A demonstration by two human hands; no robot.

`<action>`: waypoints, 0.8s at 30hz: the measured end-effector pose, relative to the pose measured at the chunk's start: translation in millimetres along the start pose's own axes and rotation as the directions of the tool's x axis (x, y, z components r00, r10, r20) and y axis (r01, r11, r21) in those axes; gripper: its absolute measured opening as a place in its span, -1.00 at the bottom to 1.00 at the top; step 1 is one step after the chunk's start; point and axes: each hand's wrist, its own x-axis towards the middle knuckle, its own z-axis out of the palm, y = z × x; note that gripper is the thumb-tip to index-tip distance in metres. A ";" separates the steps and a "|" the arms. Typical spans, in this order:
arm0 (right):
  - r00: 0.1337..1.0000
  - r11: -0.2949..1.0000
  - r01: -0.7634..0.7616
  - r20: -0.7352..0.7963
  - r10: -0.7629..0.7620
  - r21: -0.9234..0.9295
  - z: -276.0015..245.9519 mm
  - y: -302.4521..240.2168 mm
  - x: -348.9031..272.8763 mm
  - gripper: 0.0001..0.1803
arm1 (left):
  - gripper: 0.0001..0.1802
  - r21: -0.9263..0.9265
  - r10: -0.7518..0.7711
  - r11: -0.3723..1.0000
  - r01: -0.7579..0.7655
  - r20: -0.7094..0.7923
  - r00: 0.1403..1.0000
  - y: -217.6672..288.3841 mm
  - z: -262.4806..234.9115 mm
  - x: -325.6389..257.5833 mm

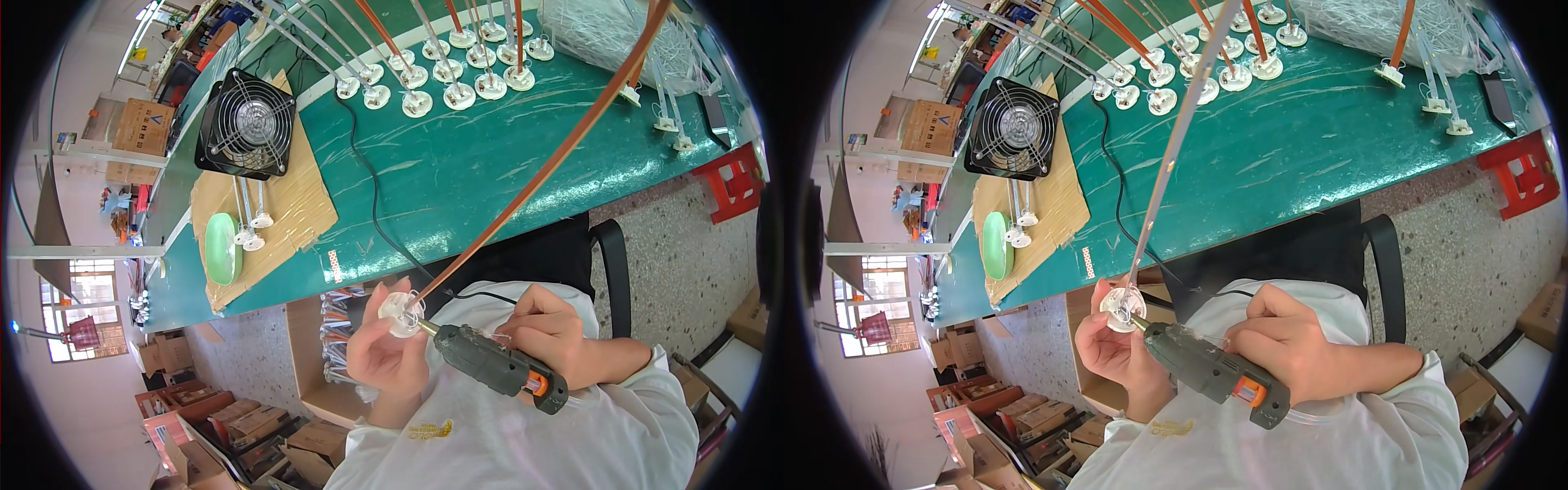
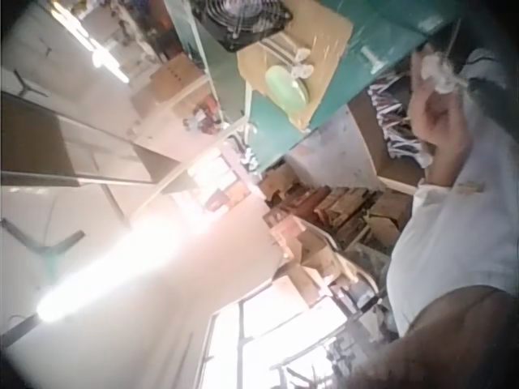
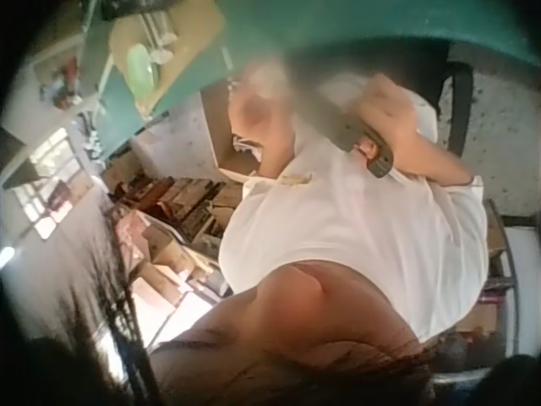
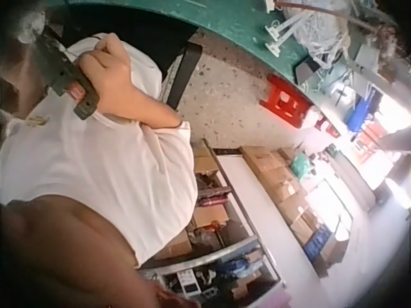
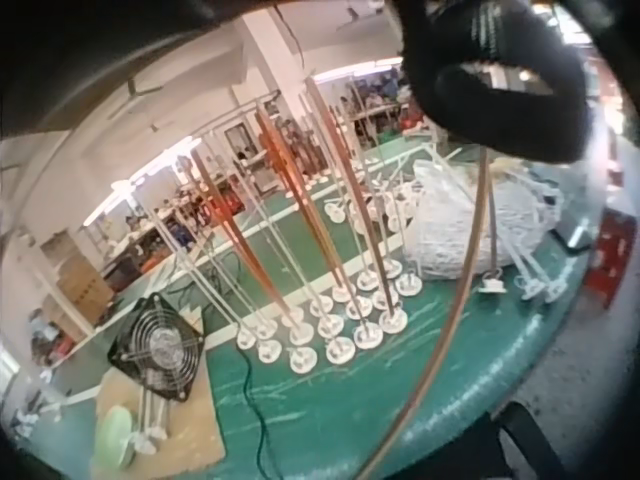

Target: The person assembles lights by inserting light strips into circular plastic bases, applying glue with a hot glue gun to secure them, and placing the assembled units upright on the table.

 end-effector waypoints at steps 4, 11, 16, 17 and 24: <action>1.000 1.000 -0.013 0.015 0.013 0.019 -1.5 -0.2 0.6 -0.65 | -0.50 0.003 -0.011 1.000 0.011 -0.014 1.000 0.2 0.2 0.4; 1.000 1.000 -0.014 0.005 0.014 0.011 -3.0 -0.1 0.5 -0.65 | -0.50 0.010 -0.018 1.000 0.018 -0.001 1.000 0.7 -0.2 -0.4; 1.000 1.000 -0.010 -0.015 0.010 0.003 -1.2 -0.5 -0.2 -0.67 | -0.50 0.009 -0.026 1.000 0.026 -0.017 1.000 0.6 0.9 -1.0; 1.000 1.000 -0.012 -0.014 0.012 0.004 -0.5 -0.6 -0.3 -0.67 | -0.49 0.005 -0.022 1.000 0.023 -0.017 1.000 0.9 1.4 -0.8; 1.000 1.000 -0.015 -0.027 0.015 -0.003 0.3 0.6 -0.3 -0.68 | -0.48 0.030 -0.118 0.992 0.120 -0.066 0.991 3.5 5.8 0.4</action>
